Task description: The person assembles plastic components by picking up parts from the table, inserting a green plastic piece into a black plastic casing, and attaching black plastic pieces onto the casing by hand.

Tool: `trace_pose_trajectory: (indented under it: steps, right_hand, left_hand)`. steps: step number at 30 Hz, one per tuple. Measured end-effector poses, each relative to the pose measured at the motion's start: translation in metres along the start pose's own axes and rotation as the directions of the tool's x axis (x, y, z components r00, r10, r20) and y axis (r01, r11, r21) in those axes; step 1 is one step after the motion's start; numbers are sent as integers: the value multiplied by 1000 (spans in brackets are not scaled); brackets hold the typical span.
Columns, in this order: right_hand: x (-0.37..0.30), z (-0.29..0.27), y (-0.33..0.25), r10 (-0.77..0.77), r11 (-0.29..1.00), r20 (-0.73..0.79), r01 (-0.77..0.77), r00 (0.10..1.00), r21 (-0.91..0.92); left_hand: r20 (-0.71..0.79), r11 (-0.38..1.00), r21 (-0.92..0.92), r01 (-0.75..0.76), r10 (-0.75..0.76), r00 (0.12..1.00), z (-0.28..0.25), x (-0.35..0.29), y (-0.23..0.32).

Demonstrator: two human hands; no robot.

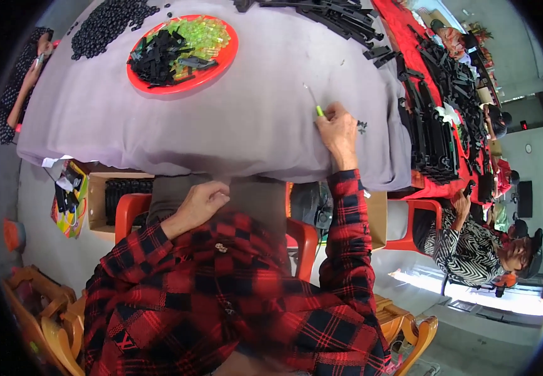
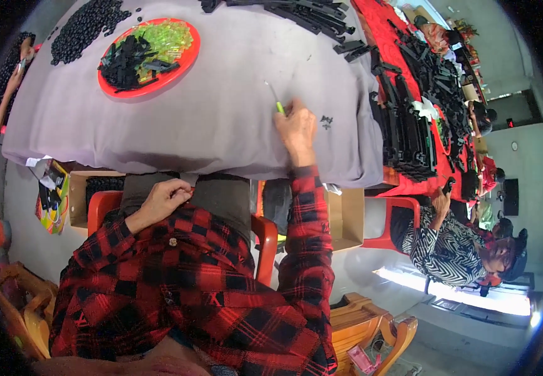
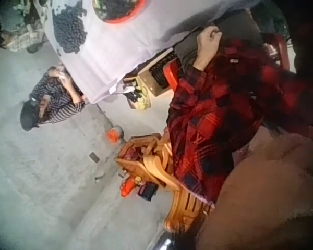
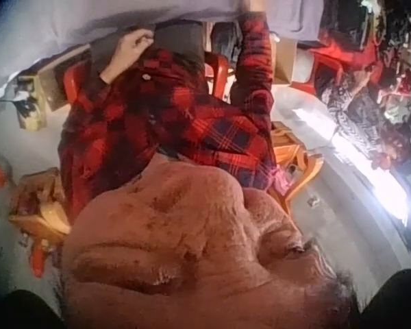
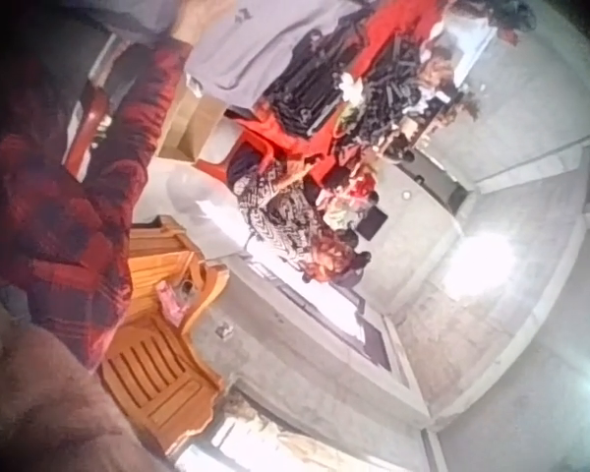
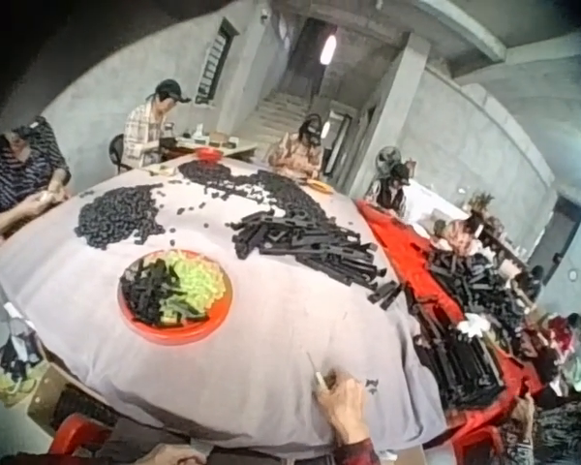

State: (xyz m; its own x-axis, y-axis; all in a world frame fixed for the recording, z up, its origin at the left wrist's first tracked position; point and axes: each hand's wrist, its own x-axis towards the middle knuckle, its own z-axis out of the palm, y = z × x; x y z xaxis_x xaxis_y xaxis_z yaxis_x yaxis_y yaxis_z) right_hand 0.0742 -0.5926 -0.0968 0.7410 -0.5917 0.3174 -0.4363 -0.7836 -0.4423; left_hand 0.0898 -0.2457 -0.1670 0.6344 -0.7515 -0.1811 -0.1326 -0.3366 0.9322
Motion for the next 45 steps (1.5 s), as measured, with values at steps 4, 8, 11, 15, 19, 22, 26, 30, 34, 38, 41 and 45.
trace_pose_trajectory:
  steps: [4,8,11,15,19,22,26,30,34,38,41,45]
  right_hand:
    - [-2,11,-10,25,999,25,-26,999,36]
    - [-1,17,-7,-5,997,-64,0,998,-73]
    - [2,13,0,-28,999,18,28,999,-26]
    - [15,-3,9,-26,995,97,16,995,102]
    - [29,-18,-9,7,981,236,-52,972,186]
    - [39,-16,-11,-4,975,204,-41,979,216]
    - [55,-10,-20,-10,958,210,-51,978,282]
    - [78,5,-38,-84,947,240,3,967,320]
    - [111,27,-46,-123,947,195,56,973,316]
    - [150,49,-52,-155,949,143,107,978,297]
    - [181,66,-57,-68,937,6,62,998,344]
    - [233,81,-53,-182,968,-199,211,963,137]
  left_hand:
    - [-11,1000,-8,-25,25,1000,1,-1,1]
    - [28,1000,25,1,-2,1000,-2,-1,4]
    - [15,1000,13,-11,11,1000,-2,0,2]
    - [-56,998,-55,-22,19,998,-3,4,10]
    - [-203,981,-11,-193,187,961,-11,0,33]
    - [-314,910,155,-384,414,855,-28,7,56]
    - [-418,808,367,-461,586,694,-58,31,74]
    - [-464,831,400,-388,548,696,-86,57,75]
    - [-462,845,428,-322,510,725,-96,78,57]
    - [-484,925,301,-232,358,798,-95,87,41]
    - [-535,956,217,-196,284,796,-91,90,36]
    - [-568,968,103,-229,246,786,-92,90,33]
